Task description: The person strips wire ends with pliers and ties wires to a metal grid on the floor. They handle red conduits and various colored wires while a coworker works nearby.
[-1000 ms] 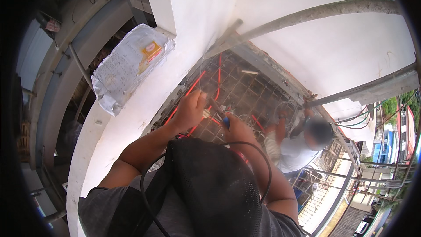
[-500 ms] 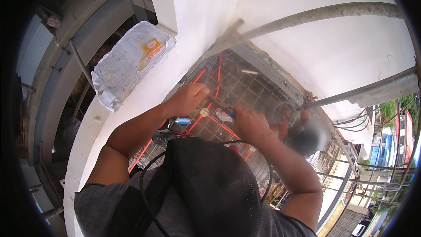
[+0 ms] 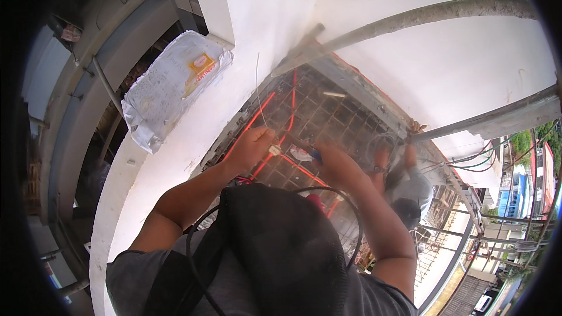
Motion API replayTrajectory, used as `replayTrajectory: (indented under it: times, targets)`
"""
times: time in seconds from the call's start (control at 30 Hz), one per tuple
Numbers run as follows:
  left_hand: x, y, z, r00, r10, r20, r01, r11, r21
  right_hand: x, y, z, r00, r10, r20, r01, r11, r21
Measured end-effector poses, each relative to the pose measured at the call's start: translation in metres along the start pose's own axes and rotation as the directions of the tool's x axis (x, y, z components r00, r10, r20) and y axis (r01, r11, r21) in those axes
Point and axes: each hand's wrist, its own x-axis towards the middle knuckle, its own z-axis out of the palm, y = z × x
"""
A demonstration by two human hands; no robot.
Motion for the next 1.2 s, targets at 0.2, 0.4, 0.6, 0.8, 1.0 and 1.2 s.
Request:
replayTrajectory:
  times: [0.2,0.4,0.6,0.8,1.0,1.2]
  targets:
    - [-0.005,0.003,0.029,0.913,0.184,-0.364,-0.152,0.982,0.115,-0.005,-0.011,0.049,0.945,0.031,0.325,-0.305,0.437,0.846]
    - [0.002,0.025,0.030,0.861,0.370,-0.350,-0.284,0.919,0.273,0.003,-0.005,0.046,0.917,-0.109,0.383,-0.288,0.483,0.827]
    - [0.010,0.029,0.034,0.837,0.423,-0.346,-0.286,0.879,0.381,0.010,0.006,0.047,0.903,-0.074,0.424,-0.298,0.604,0.739]
    - [0.018,0.019,0.040,0.813,0.442,-0.378,-0.261,0.858,0.442,0.015,0.008,0.045,0.885,-0.107,0.453,-0.290,0.633,0.718]
    - [0.021,0.014,0.040,0.788,0.442,-0.428,-0.260,0.869,0.421,0.023,0.001,0.040,0.874,-0.116,0.472,-0.373,0.464,0.804]
    - [0.024,0.009,0.035,0.765,0.456,-0.455,-0.253,0.862,0.439,0.034,-0.002,0.033,0.835,-0.109,0.539,-0.449,0.433,0.782]
